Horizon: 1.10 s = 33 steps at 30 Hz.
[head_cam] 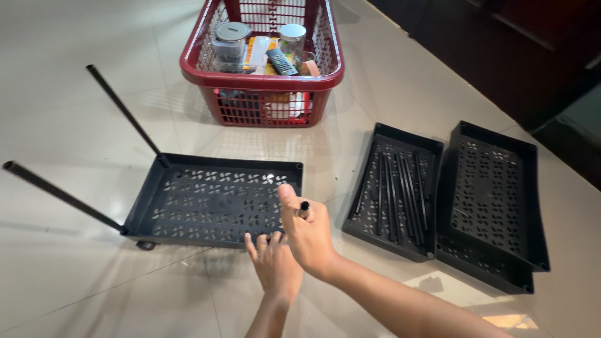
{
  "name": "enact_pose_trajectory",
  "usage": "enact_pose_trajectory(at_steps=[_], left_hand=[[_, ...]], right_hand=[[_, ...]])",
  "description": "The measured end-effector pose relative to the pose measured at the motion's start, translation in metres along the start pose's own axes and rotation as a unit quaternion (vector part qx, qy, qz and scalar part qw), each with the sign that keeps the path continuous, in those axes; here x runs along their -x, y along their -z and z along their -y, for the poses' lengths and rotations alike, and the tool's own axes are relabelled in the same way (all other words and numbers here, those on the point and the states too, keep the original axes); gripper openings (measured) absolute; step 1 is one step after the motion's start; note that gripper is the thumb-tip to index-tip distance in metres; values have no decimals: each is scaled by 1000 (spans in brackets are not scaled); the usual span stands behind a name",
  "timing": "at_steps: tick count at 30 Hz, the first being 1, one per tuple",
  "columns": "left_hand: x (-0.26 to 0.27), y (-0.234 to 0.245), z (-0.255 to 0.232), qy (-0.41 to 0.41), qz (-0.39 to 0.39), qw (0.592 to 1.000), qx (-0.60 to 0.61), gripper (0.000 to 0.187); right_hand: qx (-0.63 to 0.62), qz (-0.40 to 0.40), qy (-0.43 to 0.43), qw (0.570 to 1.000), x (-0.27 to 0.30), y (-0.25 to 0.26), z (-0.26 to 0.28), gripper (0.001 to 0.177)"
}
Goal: The person assembles a three-tier rolling utility cart by inserting metal poles into the corners of perforated plastic trays and stacking the trays to form shelves. The person handles trays and poles one at a time, aligning and seating each component into place.
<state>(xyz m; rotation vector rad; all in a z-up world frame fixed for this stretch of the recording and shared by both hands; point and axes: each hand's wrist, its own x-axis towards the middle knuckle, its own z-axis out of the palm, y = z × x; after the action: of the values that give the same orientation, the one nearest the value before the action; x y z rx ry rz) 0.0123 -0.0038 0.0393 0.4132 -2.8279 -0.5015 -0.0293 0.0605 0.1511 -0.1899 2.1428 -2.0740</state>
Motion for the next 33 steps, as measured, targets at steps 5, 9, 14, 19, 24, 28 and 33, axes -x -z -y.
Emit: enact_pose_trajectory(at_steps=[5,9,14,19,24,28,33], left_hand=[[0,-3,10,-54,-32,998,4,27],[-3,-3,15,-34,15,999,-39,29],[-6,-4,11,4,54,994,-94,32],[-14,-23,8,70,124,975,-172,34],[-20,-40,12,78,177,948,-251,46],[-22,-50,18,71,187,941,-273,48],[-18,-50,23,73,169,953,-241,52]], right_hand=[[109,194,343,913,-32,68,-13,44],[256,28,142,956,-68,127,-45,36],[426,-25,-55,902,-94,198,-96,38],[516,-10,-89,852,-84,222,-133,46],[524,-16,-93,846,-79,218,-143,52],[475,-21,-166,864,-92,224,-162,52],[409,-138,-133,892,-117,238,-184,71]])
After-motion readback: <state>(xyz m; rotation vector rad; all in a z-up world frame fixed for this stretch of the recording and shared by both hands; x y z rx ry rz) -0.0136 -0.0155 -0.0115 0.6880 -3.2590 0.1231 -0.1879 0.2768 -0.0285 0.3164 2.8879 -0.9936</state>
